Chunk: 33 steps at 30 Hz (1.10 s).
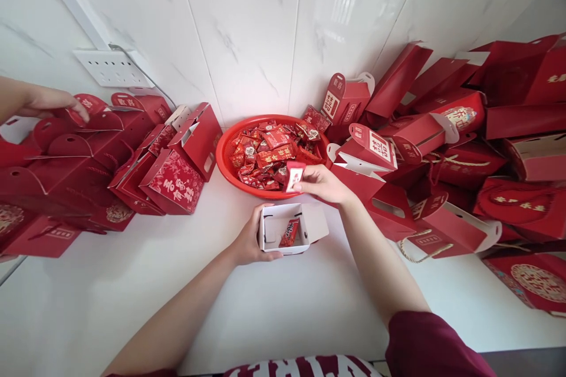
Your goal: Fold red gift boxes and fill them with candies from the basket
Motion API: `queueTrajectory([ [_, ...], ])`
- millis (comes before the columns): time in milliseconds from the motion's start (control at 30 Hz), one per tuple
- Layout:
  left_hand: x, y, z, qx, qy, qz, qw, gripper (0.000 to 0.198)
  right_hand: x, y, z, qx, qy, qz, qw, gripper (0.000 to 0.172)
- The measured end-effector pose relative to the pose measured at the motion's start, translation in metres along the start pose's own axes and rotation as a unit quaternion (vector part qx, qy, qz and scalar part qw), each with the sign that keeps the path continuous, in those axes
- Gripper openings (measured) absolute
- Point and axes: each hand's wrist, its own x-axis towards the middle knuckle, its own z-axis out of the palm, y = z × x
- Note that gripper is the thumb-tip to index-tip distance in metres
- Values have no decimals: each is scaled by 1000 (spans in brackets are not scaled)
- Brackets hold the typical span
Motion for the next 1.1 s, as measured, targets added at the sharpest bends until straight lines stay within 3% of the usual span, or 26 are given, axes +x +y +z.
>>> queueTrajectory([
  [67,0,0,0,-1,0,-1,1000,98,-10,-5,-2,-42,-60,-9,997,29],
  [133,1,-1,1,-10,-1,-4,1000,98,-15,-8,-3,-57,-80,-13,995,29],
  [333,0,-1,2,-35,-5,-18,999,99,-12,-3,-3,-23,19,9,1000,36],
  [433,1,0,2,-40,-5,-21,999,99,-5,-4,-1,-55,22,12,998,34],
  [533,1,1,3,-47,-6,-26,999,98,10,-10,2,-181,-38,43,982,32],
  [633,1,2,3,-39,-6,-29,999,99,35,-13,4,-316,-149,125,929,35],
  [700,0,2,2,-30,-9,-32,999,99,52,-11,4,-334,-209,155,906,30],
  [800,0,3,1,-17,-6,-29,999,100,69,-4,3,-306,-259,162,902,22],
  [1100,-1,1,3,-21,-6,-35,999,102,70,18,1,-279,-180,176,927,39],
])
